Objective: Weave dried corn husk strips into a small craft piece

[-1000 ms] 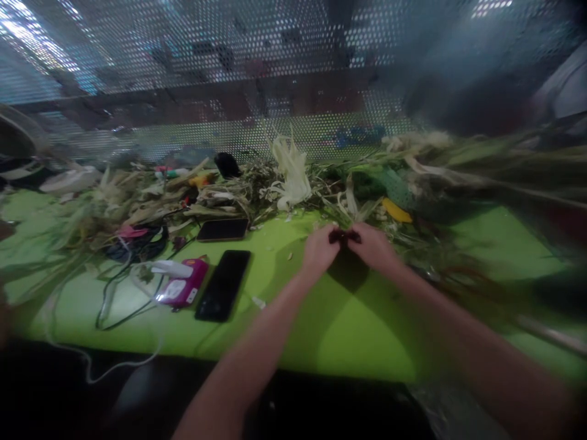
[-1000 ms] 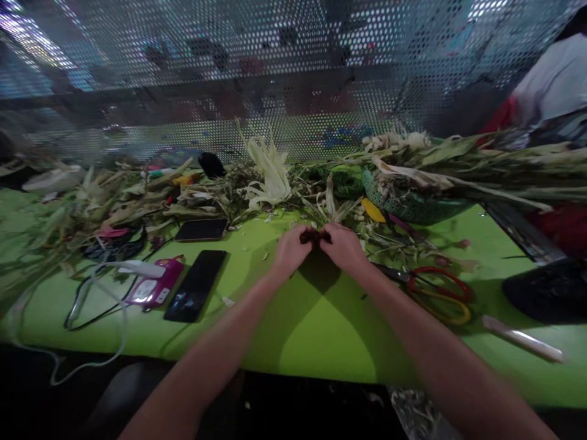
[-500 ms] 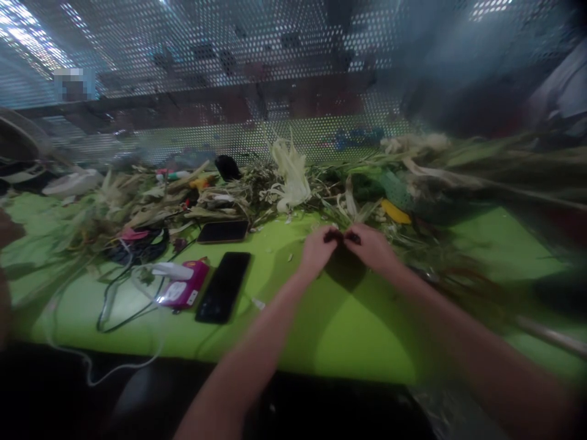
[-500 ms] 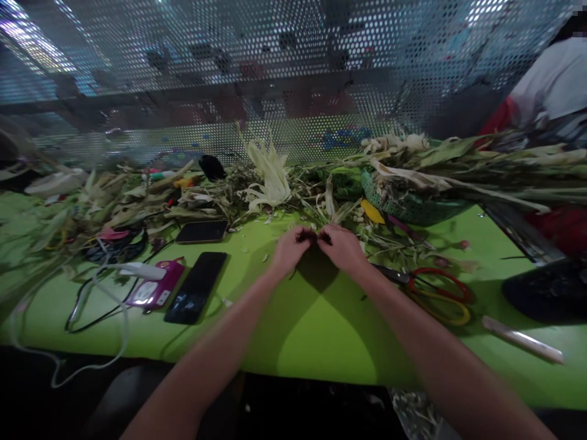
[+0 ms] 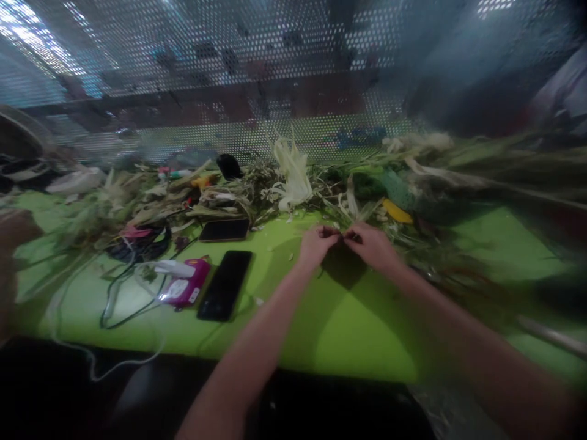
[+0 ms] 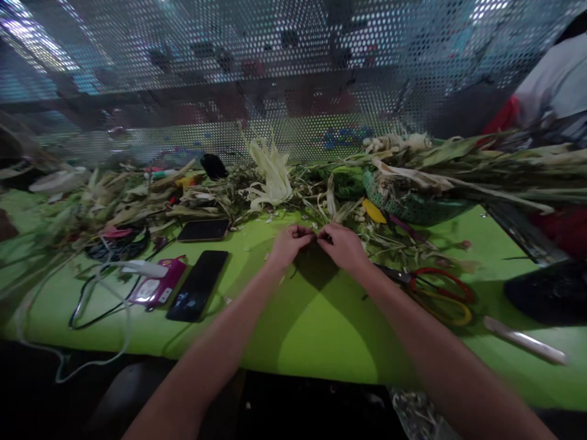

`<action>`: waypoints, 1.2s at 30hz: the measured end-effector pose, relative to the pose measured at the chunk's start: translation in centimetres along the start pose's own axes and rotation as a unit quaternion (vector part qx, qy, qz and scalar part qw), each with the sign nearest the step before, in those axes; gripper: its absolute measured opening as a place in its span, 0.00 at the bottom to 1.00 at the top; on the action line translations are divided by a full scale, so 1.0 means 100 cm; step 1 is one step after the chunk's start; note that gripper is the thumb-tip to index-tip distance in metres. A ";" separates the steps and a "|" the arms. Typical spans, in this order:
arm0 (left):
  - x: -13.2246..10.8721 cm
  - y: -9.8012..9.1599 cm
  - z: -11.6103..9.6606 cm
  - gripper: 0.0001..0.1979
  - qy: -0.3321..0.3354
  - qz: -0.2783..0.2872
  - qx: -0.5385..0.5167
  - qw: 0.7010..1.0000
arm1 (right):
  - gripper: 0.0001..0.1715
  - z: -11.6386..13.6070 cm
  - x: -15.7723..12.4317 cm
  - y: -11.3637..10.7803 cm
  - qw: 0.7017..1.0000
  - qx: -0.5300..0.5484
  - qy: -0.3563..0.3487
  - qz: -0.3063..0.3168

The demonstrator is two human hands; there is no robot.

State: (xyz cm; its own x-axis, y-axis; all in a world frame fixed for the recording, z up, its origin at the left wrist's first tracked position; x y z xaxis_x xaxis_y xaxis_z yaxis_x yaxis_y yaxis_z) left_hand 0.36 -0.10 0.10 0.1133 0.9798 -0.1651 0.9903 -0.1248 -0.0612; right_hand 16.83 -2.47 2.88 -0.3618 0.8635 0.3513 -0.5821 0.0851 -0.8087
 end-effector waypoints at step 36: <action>-0.018 -0.015 -0.032 0.09 0.098 -0.083 0.261 0.957 | 0.04 -0.005 -0.001 -0.014 0.894 0.385 0.229 -0.014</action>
State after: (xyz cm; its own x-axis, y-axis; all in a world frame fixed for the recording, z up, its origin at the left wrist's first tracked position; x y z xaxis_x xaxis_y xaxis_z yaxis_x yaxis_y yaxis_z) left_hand -1.06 -1.17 3.64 0.0218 0.9971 0.0736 0.8271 0.0234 -0.5615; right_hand 18.06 -2.41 3.80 -0.1053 0.9944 -0.0064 -0.9788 -0.1048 -0.1759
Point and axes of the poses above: each hand's wrist, its own x-axis towards the middle knuckle, its own y-axis out of the palm, z = x × y, the point moved 1 cm from there along x, towards the middle knuckle, and after that the axes turned 7 degrees about -y, right-handed, at the moved point
